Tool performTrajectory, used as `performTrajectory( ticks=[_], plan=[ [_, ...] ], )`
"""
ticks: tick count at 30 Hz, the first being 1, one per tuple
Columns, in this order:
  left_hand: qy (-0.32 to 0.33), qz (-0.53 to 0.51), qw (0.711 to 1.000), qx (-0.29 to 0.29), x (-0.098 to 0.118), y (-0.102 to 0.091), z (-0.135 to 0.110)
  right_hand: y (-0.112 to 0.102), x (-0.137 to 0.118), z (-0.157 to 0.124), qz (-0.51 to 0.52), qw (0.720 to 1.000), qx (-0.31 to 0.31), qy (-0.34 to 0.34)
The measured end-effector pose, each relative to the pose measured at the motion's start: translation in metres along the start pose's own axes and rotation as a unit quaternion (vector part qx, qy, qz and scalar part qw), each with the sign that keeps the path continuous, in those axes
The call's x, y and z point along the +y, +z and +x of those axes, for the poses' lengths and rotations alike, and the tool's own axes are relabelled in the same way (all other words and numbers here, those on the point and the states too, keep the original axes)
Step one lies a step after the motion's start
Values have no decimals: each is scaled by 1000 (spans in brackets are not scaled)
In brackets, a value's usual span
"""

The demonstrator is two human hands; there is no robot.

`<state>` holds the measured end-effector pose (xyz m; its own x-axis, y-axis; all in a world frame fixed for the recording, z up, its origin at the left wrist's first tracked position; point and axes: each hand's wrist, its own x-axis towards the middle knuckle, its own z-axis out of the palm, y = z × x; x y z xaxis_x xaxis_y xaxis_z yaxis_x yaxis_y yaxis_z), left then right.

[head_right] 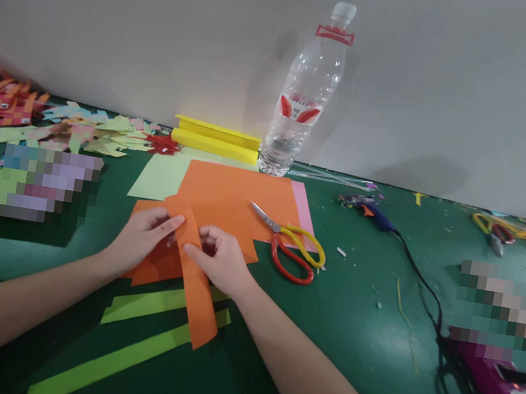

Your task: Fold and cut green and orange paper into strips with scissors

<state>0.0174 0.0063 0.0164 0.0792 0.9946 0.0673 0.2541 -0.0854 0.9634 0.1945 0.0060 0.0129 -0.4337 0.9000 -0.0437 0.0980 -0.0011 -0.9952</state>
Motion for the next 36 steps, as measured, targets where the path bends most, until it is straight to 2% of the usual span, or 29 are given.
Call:
performTrajectory(
  ticks=[7,12,17,24,30,36],
  plan=[
    [13,32,999,-20,-5,1,2,0,-2,-2,-7,999,-21,-25],
    [63,105,992,-34,-6,2,0,0,0,-1,-54,998,16,-36],
    [56,56,996,-51,-5,1,1,2,2,1,-44,999,16,-18],
    [23,17,999,-22,-5,-2,2,2,2,0,-38,999,-6,-10],
    [56,55,995,-55,-4,0,1,1,1,0,-70,997,15,-24],
    [73,47,994,-71,-4,1,2,2,0,0,-94,995,28,-18]
  ],
)
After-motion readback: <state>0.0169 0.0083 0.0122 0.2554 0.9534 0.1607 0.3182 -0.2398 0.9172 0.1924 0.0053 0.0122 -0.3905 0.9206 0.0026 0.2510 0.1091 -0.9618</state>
